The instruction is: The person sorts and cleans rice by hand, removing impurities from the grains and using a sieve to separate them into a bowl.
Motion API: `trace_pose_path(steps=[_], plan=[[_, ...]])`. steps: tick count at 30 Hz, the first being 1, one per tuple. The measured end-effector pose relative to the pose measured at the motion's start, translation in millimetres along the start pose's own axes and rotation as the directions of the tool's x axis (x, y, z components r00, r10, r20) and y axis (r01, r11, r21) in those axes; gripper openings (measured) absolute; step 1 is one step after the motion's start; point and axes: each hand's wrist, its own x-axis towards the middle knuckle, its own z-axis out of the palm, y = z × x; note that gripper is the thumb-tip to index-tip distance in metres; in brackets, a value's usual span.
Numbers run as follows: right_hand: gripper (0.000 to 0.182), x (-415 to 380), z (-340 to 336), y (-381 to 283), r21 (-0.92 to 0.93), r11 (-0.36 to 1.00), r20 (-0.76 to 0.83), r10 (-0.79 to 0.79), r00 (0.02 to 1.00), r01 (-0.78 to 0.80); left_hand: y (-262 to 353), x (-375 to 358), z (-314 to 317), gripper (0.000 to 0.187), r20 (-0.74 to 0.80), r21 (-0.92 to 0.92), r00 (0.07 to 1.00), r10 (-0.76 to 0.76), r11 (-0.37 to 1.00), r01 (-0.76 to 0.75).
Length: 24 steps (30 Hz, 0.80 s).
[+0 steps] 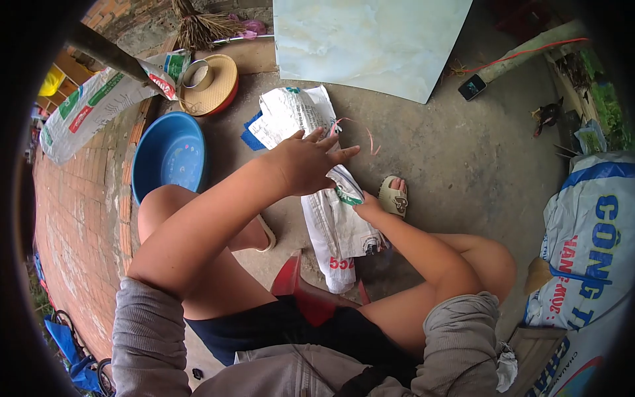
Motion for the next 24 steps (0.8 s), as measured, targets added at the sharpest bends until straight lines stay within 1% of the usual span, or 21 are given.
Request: trace_pose_path(steps=[1,2,4,5,6,8,9,10,11,12,13,14,15,16,17,18,19,20,22,23,24], plan=[[0.048,1,5,-2,-0.087,0.996,-0.077,-0.030,0.997,0.023,-3,0,-1,0.071,-0.007,0.004,1.000,0.004,1.000,-0.004],[0.048,-3,8,-16,-0.090,0.996,-0.089,-0.034,0.995,0.026,-6,0,-2,0.071,-0.004,0.010,1.000,-0.022,1.000,0.022],[0.046,-27,9,-70,-0.299,0.953,-0.113,0.012,0.994,-0.045,-12,-2,-5,0.071,-0.029,0.025,0.999,-0.034,0.999,0.034],[0.045,-49,10,-103,-0.303,0.953,-0.151,-0.021,0.988,-0.026,-16,-4,-8,0.071,-0.025,0.009,0.998,-0.057,0.998,0.058],[0.043,-56,10,-122,-0.385,0.922,-0.200,-0.047,0.979,-0.035,-20,-4,-13,0.071,-0.027,0.001,0.997,-0.073,0.997,0.073],[0.045,-64,0,-148,-0.325,0.944,-0.143,0.008,0.990,-0.054,-30,-9,-15,0.072,-0.113,-0.012,0.990,-0.084,0.996,0.083],[0.045,-77,-9,-164,-0.323,0.945,-0.175,-0.009,0.985,-0.048,-33,-15,-18,0.072,-0.166,-0.042,0.982,-0.087,0.996,0.081],[0.043,-91,-16,-180,-0.180,0.984,-0.120,-0.032,0.992,0.010,-39,-20,-22,0.072,-0.218,-0.071,0.971,-0.096,0.994,0.082],[0.041,-106,-23,-200,-0.032,0.997,-0.062,-0.067,0.996,0.065,-46,-26,-26,0.072,-0.243,-0.051,0.966,-0.088,0.996,0.078],[0.041,-121,-34,-219,-0.035,0.996,-0.083,-0.087,0.993,0.085,-53,-31,-30,0.070,-0.375,-0.204,0.922,-0.097,0.979,0.020],[0.038,-138,-48,-235,0.084,0.994,-0.046,-0.065,0.997,0.069,-58,-35,-36,0.069,-0.494,-0.345,0.861,-0.123,0.937,-0.064],[0.036,-155,-60,-249,0.199,0.979,-0.005,-0.049,0.999,0.049,-61,-40,-45,0.062,-0.632,-0.379,0.757,-0.166,0.918,-0.116],[0.036,-175,-70,-262,0.191,0.979,-0.022,-0.064,0.998,0.067,-65,-44,-54,0.059,-0.768,-0.371,0.606,-0.207,0.915,-0.159],[0.035,-195,-78,-273,0.294,0.948,-0.063,-0.110,0.992,0.124,-69,-48,-62,0.056,-0.869,-0.356,0.430,-0.244,0.912,-0.202],[0.035,-207,-83,-280,0.392,0.902,-0.106,-0.154,0.982,0.184,-70,-55,-72,0.051,-0.909,-0.380,0.274,-0.315,0.897,-0.226],[0.035,-212,-85,-283,0.386,0.900,-0.122,-0.169,0.978,0.204,-77,-55,-75,0.048,-0.928,-0.373,0.110,-0.357,0.903,-0.212],[0.035,-217,-88,-285,0.441,0.841,-0.185,-0.258,0.948,0.314,-87,-50,-74,0.046,-0.879,-0.444,0.014,-0.477,0.807,-0.389],[0.036,-224,-90,-286,0.487,0.767,-0.253,-0.335,0.907,0.419,-95,-43,-71,0.044,-0.800,-0.472,-0.049,-0.598,0.678,-0.564],[0.036,-236,-75,-294,0.450,0.705,-0.356,-0.421,0.834,0.548,-104,-37,-65,0.043,-0.577,-0.551,0.049,-0.815,0.344,-0.760],[0.037,-238,-70,-298,0.467,0.685,-0.340,-0.444,0.829,0.559,-104,-36,-66,0.046,-0.441,-0.634,0.123,-0.889,0.212,-0.743],[0.037,-239,-65,-300,0.489,0.664,-0.322,-0.465,0.825,0.565,-103,-35,-65,0.046,-0.451,-0.627,0.117,-0.885,0.221,-0.747]])
